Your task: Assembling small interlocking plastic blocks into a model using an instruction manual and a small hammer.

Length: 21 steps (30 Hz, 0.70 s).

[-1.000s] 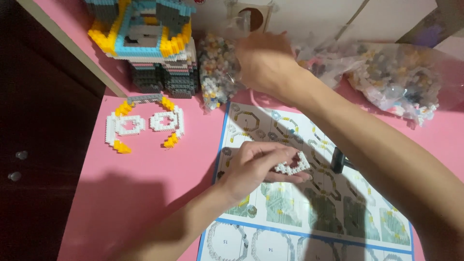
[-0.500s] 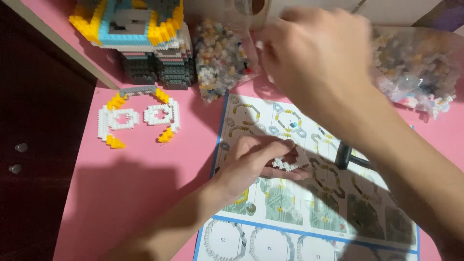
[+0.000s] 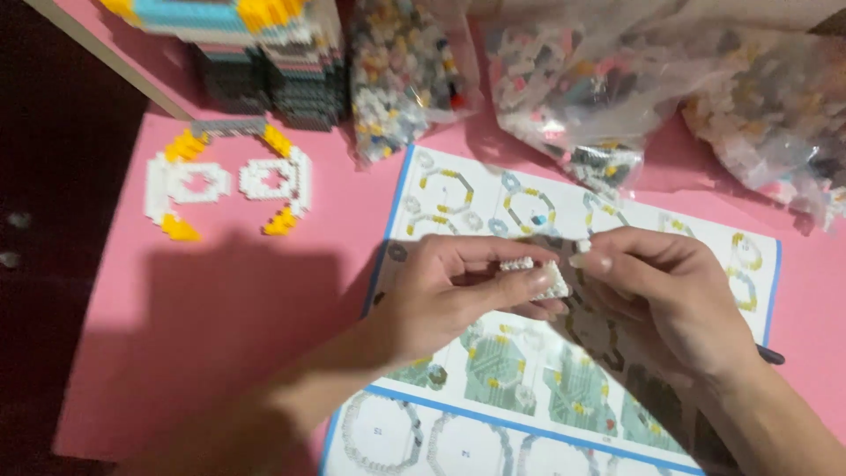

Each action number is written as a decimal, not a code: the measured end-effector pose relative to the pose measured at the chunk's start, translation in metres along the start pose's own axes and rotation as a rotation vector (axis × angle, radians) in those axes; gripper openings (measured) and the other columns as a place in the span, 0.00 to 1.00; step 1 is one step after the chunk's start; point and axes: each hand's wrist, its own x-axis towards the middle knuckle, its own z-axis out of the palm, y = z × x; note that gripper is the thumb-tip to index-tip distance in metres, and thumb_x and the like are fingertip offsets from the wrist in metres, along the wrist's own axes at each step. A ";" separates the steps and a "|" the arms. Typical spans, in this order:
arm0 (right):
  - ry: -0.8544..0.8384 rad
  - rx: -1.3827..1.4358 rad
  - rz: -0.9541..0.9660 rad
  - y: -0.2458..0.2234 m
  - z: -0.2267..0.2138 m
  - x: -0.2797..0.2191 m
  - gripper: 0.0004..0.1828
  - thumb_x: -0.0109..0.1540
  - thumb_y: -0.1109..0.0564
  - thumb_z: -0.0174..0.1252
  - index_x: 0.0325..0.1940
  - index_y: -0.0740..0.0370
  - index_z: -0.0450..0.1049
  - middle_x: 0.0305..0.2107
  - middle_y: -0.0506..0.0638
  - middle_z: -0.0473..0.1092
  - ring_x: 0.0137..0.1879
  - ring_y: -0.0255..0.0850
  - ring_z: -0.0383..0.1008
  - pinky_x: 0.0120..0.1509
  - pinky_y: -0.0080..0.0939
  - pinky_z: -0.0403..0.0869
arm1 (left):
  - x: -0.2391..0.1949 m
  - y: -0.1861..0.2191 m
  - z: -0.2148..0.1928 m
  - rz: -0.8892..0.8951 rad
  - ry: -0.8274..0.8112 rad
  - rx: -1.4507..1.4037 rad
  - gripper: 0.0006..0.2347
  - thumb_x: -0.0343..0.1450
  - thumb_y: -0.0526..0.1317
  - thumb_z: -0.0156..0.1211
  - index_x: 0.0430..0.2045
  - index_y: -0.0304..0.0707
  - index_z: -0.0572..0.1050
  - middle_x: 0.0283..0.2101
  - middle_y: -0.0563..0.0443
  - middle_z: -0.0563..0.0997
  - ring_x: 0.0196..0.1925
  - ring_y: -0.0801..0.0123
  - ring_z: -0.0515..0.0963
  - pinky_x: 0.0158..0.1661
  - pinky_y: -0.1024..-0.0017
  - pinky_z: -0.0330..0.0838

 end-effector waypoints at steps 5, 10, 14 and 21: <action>-0.084 0.132 0.206 -0.004 -0.005 -0.001 0.08 0.65 0.66 0.62 0.32 0.73 0.80 0.15 0.46 0.52 0.22 0.36 0.47 0.27 0.36 0.47 | -0.005 0.011 0.000 0.012 0.016 0.127 0.16 0.70 0.32 0.66 0.51 0.20 0.80 0.39 0.29 0.88 0.42 0.49 0.91 0.49 0.69 0.88; -0.118 0.120 0.209 0.003 0.001 -0.006 0.09 0.65 0.65 0.63 0.29 0.70 0.79 0.13 0.47 0.50 0.21 0.39 0.46 0.29 0.41 0.52 | -0.005 0.014 0.006 -0.017 0.072 0.149 0.18 0.63 0.31 0.71 0.47 0.19 0.81 0.39 0.29 0.89 0.40 0.52 0.91 0.45 0.63 0.92; -0.121 0.057 0.141 0.011 0.006 -0.010 0.06 0.63 0.65 0.65 0.36 0.75 0.84 0.15 0.55 0.69 0.20 0.36 0.53 0.26 0.37 0.53 | -0.006 0.006 0.005 0.124 -0.008 0.180 0.15 0.66 0.32 0.70 0.44 0.16 0.80 0.40 0.27 0.87 0.33 0.49 0.91 0.35 0.63 0.93; -0.102 -0.042 -0.021 0.010 0.008 -0.011 0.06 0.63 0.68 0.63 0.42 0.73 0.83 0.32 0.61 0.82 0.37 0.45 0.80 0.44 0.41 0.77 | -0.007 0.015 0.007 0.051 0.011 0.110 0.15 0.69 0.37 0.67 0.44 0.18 0.81 0.42 0.28 0.88 0.35 0.52 0.90 0.39 0.60 0.93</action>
